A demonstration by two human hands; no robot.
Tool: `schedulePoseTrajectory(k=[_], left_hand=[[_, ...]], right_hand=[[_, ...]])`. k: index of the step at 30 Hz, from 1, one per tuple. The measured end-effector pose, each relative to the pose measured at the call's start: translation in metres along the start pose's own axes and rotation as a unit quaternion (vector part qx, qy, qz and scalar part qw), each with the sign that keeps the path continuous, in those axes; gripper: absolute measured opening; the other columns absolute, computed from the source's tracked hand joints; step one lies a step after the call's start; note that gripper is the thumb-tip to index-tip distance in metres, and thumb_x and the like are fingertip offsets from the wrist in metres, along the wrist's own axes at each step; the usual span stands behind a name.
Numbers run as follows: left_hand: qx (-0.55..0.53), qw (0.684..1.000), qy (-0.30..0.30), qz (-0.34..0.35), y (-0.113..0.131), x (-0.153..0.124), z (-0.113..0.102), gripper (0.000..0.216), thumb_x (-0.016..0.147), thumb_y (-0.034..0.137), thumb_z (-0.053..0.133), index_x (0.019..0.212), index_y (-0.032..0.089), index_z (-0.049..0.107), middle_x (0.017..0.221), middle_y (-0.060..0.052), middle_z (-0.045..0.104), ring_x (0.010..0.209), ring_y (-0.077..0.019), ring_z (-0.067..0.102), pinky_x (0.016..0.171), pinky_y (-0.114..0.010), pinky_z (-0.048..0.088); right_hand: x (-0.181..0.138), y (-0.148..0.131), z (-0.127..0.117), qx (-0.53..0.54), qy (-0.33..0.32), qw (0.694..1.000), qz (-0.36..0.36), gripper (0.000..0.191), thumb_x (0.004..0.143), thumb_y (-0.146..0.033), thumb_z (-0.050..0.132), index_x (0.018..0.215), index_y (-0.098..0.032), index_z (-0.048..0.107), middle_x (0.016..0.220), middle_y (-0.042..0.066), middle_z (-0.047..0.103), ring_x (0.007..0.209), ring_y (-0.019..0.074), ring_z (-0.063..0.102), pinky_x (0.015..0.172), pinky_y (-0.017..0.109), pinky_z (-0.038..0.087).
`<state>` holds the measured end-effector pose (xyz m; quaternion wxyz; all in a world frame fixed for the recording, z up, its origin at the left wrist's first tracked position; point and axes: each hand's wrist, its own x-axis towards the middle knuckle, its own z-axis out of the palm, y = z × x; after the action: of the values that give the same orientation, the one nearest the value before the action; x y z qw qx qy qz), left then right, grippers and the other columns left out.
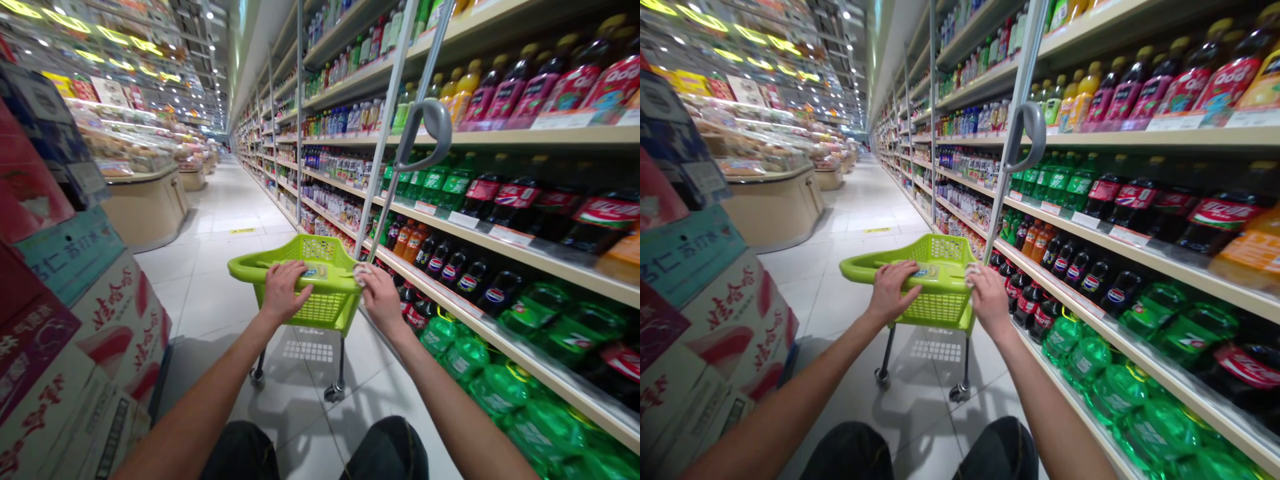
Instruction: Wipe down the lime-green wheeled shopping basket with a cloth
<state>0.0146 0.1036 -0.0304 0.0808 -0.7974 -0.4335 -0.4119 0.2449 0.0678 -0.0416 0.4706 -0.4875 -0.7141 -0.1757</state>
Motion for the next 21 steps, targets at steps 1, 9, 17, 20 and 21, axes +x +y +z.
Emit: schedulePoseTrajectory(k=[1, 9, 17, 20, 21], left_hand=[[-0.001, 1.0, 0.003, 0.0, 0.002, 0.0, 0.001, 0.033, 0.073, 0.036, 0.049, 0.101, 0.02, 0.057, 0.115, -0.005, 0.06, 0.11, -0.0219, 0.05, 0.097, -0.042, 0.028], [0.009, 1.0, 0.01, 0.005, 0.022, 0.001, 0.014, 0.034, 0.073, 0.034, 0.051, 0.102, 0.018, 0.056, 0.117, -0.007, 0.059, 0.111, -0.0231, 0.049, 0.097, -0.042, 0.028], [-0.014, 0.999, -0.024, 0.042, 0.03, 0.001, 0.015, 0.039, 0.07, 0.028, 0.052, 0.108, 0.017, 0.054, 0.119, -0.008, 0.057, 0.113, -0.0235, 0.047, 0.097, -0.042, 0.028], [-0.019, 0.999, -0.021, 0.038, 0.036, 0.001, 0.019, 0.041, 0.069, 0.028, 0.052, 0.108, 0.016, 0.054, 0.119, -0.009, 0.057, 0.114, -0.0245, 0.046, 0.097, -0.043, 0.027], [-0.019, 0.999, -0.022, 0.039, 0.038, 0.001, 0.02, 0.041, 0.069, 0.028, 0.052, 0.109, 0.016, 0.054, 0.119, -0.009, 0.057, 0.114, -0.0248, 0.046, 0.097, -0.043, 0.027]], right_hand=[[-0.002, 0.009, -0.005, -0.008, 0.023, 0.999, 0.041, 0.027, 0.078, -0.015, 0.041, 0.093, -0.019, 0.062, 0.109, 0.009, 0.058, 0.105, 0.0216, 0.051, 0.091, 0.043, 0.041], [-0.007, -0.043, 0.023, 0.021, 0.0, 0.999, -0.041, 0.029, 0.079, -0.013, 0.041, 0.097, -0.023, 0.061, 0.117, 0.007, 0.054, 0.117, 0.0198, 0.042, 0.098, 0.042, 0.034], [-0.01, 0.022, 0.002, -0.053, 0.101, 0.992, 0.047, 0.028, 0.079, -0.015, 0.042, 0.1, -0.019, 0.059, 0.12, 0.01, 0.051, 0.112, 0.0222, 0.045, 0.094, 0.044, 0.039], [-0.008, -0.003, 0.015, -0.029, 0.096, 0.995, 0.016, 0.03, 0.08, -0.013, 0.04, 0.102, -0.019, 0.058, 0.119, 0.01, 0.051, 0.114, 0.0213, 0.043, 0.096, 0.044, 0.038], [-0.007, -0.016, 0.022, -0.017, 0.076, 0.997, -0.017, 0.03, 0.08, -0.013, 0.04, 0.103, -0.02, 0.058, 0.119, 0.01, 0.051, 0.116, 0.0211, 0.042, 0.096, 0.043, 0.037]])
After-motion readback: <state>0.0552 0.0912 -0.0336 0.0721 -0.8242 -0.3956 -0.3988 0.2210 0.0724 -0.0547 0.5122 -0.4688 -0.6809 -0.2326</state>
